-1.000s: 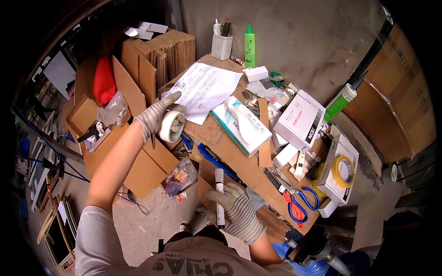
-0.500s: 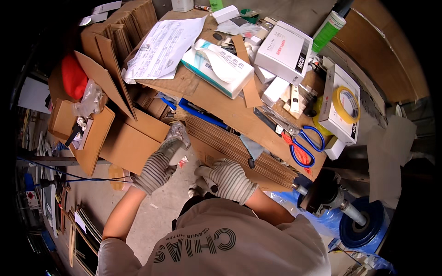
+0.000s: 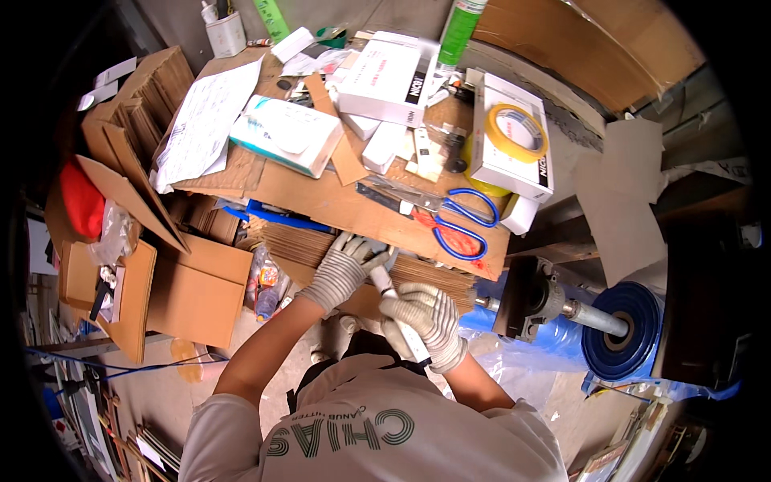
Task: The person walks through a workshop, picks up a cardboard box, and uses a knife to cut the tape and open it. They remove a black product box labeled 'HIGH-END' and place it on a table. The person then opens the product box, removes a plastic-wrapped item, and places it back inside before closing the box.
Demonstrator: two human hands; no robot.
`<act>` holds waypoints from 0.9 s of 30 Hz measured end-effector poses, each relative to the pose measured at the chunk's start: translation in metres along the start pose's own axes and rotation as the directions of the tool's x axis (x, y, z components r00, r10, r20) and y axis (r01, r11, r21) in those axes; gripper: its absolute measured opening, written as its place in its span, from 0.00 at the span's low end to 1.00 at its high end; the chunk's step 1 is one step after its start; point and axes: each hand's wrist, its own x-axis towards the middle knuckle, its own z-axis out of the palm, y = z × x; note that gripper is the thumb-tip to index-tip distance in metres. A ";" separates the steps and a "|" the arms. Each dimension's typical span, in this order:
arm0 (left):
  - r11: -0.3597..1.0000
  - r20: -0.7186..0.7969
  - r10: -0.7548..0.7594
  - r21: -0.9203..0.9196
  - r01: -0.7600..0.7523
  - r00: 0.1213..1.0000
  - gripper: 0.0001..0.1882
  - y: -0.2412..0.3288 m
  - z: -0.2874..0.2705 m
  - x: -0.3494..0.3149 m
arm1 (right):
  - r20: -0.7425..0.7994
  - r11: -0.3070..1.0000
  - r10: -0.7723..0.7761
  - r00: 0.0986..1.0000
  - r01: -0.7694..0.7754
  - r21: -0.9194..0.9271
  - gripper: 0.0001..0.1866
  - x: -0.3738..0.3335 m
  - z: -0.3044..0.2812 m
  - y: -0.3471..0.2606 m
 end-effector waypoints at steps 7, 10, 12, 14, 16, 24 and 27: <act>0.988 -0.142 -0.080 -0.143 0.060 0.987 0.24 0.006 -0.027 -0.030 | -0.100 0.924 0.100 0.990 -0.130 -0.358 0.21 0.052 -0.020 0.049; 0.962 -0.165 -0.216 -0.204 0.181 0.962 0.24 0.010 -0.042 -0.067 | -0.172 0.903 0.181 0.968 -0.233 -0.361 0.27 0.085 -0.012 0.066; 0.920 -0.118 -0.335 -0.254 0.298 0.935 0.24 0.010 -0.048 -0.109 | -0.168 0.846 0.124 0.978 -0.193 -0.497 0.30 0.104 -0.007 0.083; 0.859 -0.059 -0.468 -0.264 0.438 0.882 0.25 0.016 -0.054 -0.154 | -0.099 0.767 0.335 0.937 -0.332 -0.549 0.35 0.118 0.000 0.081; 0.784 -0.019 -0.587 -0.264 0.562 0.809 0.25 0.027 -0.070 -0.191 | 0.003 0.680 0.490 0.872 -0.380 -0.627 0.35 0.125 0.006 0.081; 0.422 -0.190 -0.905 -0.298 0.856 0.380 0.19 0.160 -0.055 -0.314 | 0.110 0.907 0.160 0.981 -0.102 -0.409 0.10 0.110 0.043 0.030; 0.308 -0.259 -0.938 -0.327 0.893 0.229 0.17 0.222 -0.046 -0.336 | 0.150 0.660 0.375 0.915 -0.149 -0.736 0.11 0.114 0.039 0.019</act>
